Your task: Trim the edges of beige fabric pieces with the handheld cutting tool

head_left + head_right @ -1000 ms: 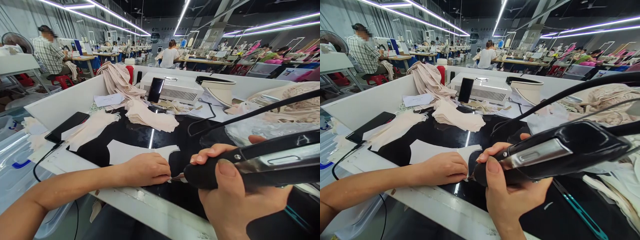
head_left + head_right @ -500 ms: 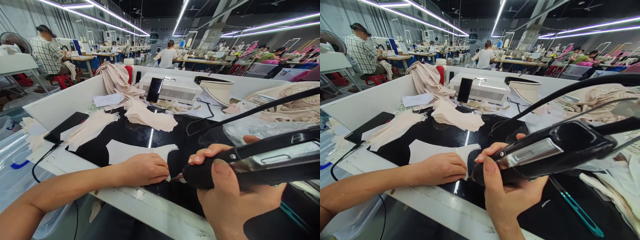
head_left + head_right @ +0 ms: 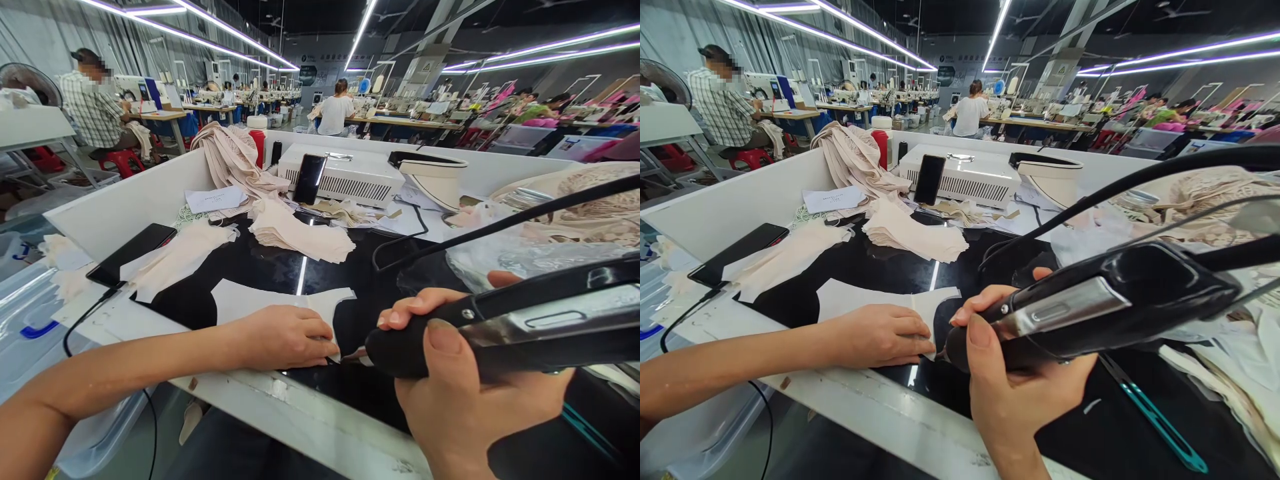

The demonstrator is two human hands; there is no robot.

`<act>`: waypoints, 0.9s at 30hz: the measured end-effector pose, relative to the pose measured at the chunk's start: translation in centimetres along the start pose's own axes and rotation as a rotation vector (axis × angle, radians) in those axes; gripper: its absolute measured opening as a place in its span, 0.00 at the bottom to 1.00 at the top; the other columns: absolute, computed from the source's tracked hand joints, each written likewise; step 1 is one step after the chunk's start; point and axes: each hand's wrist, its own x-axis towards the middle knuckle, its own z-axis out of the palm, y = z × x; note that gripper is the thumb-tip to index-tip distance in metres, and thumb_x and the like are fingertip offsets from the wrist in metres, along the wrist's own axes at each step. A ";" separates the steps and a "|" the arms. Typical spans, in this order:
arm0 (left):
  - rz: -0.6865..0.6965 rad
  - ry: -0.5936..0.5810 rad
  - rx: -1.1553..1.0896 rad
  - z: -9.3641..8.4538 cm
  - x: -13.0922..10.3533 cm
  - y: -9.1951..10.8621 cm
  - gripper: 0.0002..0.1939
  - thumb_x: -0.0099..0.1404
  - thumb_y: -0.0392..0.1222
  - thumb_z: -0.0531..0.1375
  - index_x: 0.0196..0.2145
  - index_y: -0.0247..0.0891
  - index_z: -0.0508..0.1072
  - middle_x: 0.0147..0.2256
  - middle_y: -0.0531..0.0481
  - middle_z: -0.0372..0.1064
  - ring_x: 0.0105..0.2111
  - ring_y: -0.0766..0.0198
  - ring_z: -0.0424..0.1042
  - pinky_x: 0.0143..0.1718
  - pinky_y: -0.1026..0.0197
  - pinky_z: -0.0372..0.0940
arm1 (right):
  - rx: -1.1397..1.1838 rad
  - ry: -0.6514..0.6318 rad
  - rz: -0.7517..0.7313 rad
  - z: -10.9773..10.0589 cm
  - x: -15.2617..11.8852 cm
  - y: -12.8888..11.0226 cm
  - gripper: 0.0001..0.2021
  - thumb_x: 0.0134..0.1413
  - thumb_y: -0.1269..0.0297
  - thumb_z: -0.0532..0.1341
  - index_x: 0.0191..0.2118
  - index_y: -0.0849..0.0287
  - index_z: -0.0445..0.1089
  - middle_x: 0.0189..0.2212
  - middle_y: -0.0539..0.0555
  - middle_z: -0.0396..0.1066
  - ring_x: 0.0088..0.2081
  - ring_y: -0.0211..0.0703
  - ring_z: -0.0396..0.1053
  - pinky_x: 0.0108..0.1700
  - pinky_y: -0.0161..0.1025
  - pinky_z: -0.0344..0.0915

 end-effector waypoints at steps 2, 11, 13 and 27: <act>0.009 -0.004 0.024 0.0 0.0 -0.1 0.14 0.97 0.44 0.61 0.60 0.37 0.86 0.54 0.42 0.89 0.53 0.56 0.88 0.64 0.58 0.80 | -0.008 0.007 0.005 0.0 0.0 0.0 0.33 0.56 0.47 0.91 0.59 0.46 0.79 0.32 0.43 0.81 0.24 0.49 0.77 0.28 0.49 0.80; 0.031 -0.017 0.134 0.5 0.2 -0.1 0.15 0.97 0.47 0.63 0.54 0.36 0.86 0.50 0.43 0.86 0.49 0.55 0.87 0.60 0.55 0.81 | -0.026 0.021 0.006 -0.1 0.1 0.3 0.33 0.55 0.45 0.91 0.58 0.45 0.78 0.31 0.42 0.80 0.24 0.48 0.77 0.28 0.48 0.81; 0.035 -0.006 0.145 0.4 0.3 0.1 0.15 0.97 0.46 0.63 0.53 0.36 0.86 0.49 0.43 0.86 0.49 0.55 0.86 0.60 0.55 0.81 | -0.009 0.018 0.004 -0.2 0.2 0.4 0.33 0.54 0.47 0.92 0.58 0.45 0.79 0.31 0.42 0.80 0.24 0.46 0.76 0.28 0.46 0.80; -0.292 -0.027 -0.262 -0.7 2.7 0.1 0.07 0.90 0.42 0.72 0.53 0.36 0.87 0.50 0.43 0.85 0.50 0.53 0.86 0.57 0.56 0.79 | 0.008 -0.009 -0.004 -0.5 -0.2 0.4 0.33 0.57 0.47 0.92 0.60 0.46 0.80 0.33 0.43 0.81 0.26 0.42 0.77 0.30 0.42 0.81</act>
